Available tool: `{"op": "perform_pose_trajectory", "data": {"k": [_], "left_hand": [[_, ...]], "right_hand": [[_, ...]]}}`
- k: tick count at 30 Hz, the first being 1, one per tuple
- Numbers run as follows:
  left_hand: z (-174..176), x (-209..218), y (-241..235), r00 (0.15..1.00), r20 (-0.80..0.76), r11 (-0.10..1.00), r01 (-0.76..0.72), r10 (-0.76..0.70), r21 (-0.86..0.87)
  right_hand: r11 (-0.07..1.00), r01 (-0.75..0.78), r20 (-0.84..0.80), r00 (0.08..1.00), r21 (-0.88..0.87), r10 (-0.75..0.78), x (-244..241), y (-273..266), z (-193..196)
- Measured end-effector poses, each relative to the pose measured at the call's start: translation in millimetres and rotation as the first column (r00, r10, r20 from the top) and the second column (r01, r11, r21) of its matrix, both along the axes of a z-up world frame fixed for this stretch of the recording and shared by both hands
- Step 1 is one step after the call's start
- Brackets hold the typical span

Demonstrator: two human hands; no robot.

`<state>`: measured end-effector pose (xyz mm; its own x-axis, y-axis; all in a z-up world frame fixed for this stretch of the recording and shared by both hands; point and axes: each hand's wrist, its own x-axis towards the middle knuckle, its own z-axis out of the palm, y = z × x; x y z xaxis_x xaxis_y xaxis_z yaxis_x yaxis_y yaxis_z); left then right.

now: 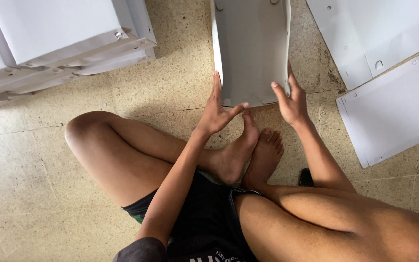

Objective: The person sits on the floor and assembles a white cardboard box by hand. They fold the side flaps and secure them with small white fasteners, then attach a separate lid piece to complete the box structure.

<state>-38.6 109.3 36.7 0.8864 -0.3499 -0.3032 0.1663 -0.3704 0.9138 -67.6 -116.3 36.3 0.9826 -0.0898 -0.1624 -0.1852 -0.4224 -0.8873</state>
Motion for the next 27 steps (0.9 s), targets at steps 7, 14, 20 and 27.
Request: {"op": "perform_pose_trajectory", "data": {"k": [7,14,20,27], "left_hand": [[-10,19,4,0.987,0.002,0.975,0.158,-0.16,0.158],[-22,71,56,0.986,0.1,0.985,0.124,-0.136,0.118],[34,86,39,0.968,0.113,0.769,0.105,-0.225,0.631],[0,19,-90,0.803,0.152,0.638,0.325,-0.576,0.698]], "right_hand": [[0.991,-0.088,-0.171,0.983,-0.103,0.069,9,-1,12],[0.999,0.026,-0.241,0.97,0.037,-0.016,-2,-25,-18],[0.948,0.095,-0.396,0.918,0.303,0.034,14,-16,3],[0.836,0.437,-0.23,0.897,0.331,-0.378,28,-94,-127]]}}
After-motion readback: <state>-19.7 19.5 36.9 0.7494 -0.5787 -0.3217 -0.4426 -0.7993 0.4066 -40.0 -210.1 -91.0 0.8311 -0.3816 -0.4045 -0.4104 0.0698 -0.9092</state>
